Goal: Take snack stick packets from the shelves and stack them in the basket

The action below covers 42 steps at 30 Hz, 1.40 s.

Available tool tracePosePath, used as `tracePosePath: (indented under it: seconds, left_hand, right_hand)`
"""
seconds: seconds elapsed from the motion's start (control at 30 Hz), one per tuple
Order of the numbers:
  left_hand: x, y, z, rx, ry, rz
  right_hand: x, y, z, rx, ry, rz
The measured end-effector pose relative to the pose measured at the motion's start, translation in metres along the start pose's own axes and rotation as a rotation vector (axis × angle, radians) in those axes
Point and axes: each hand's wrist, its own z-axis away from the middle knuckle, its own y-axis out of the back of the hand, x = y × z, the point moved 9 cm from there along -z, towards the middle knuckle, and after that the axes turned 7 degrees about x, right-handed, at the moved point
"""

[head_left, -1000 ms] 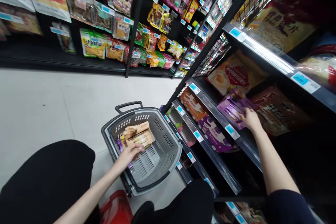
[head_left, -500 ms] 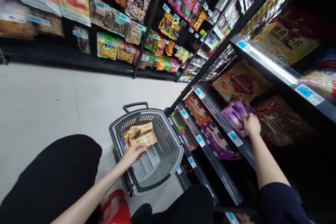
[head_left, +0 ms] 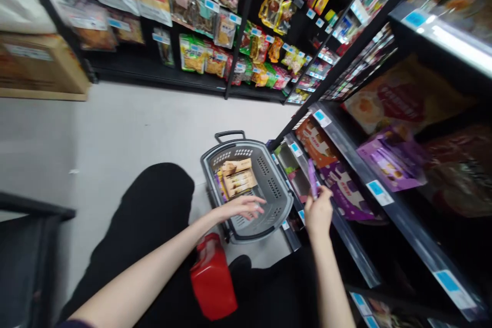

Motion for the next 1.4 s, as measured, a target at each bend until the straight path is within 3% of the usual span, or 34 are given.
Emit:
tracePosePath:
  seconds: [0.07, 0.17, 0.33, 0.4, 0.53, 0.67, 0.83, 1.0, 1.2, 1.4]
  left_hand:
    - [0.000, -0.016, 0.004, -0.036, -0.023, 0.112]
    - [-0.006, -0.018, 0.000, 0.066, -0.117, 0.222]
    - [-0.031, 0.001, -0.012, 0.338, -0.090, 0.134]
    - [-0.032, 0.005, -0.013, 0.369, -0.097, 0.078]
    - [-0.021, -0.002, -0.012, 0.316, -0.176, -0.069]
    - [-0.011, 0.000, -0.009, 0.342, -0.220, -0.062]
    - [-0.011, 0.029, -0.007, 0.525, -0.163, 0.155]
    - [-0.006, 0.051, -0.004, 0.642, -0.204, 0.263]
    - [-0.004, 0.066, 0.001, 0.738, -0.262, 0.374]
    - [0.004, 0.073, 0.002, 0.709, -0.328, 0.581]
  right_hand:
    - [-0.025, -0.041, 0.058, -0.175, -0.014, -0.068]
    - [-0.046, -0.075, 0.117, -0.335, -0.123, -0.138]
    - [-0.047, -0.096, 0.150, -0.442, -0.293, -0.391]
    - [-0.040, -0.111, 0.160, -0.534, -0.446, -0.633]
    - [-0.043, -0.140, 0.184, -0.753, -0.740, -1.107]
    - [-0.061, -0.142, 0.191, -0.850, -0.770, -1.201]
    - [-0.076, -0.142, 0.202, -0.962, -0.859, -1.235]
    - [-0.077, -0.146, 0.208, -1.038, -0.838, -1.238]
    - [-0.069, -0.141, 0.202, -0.989, -0.837, -1.197]
    - [-0.063, -0.137, 0.195, -0.947, -0.794, -1.158]
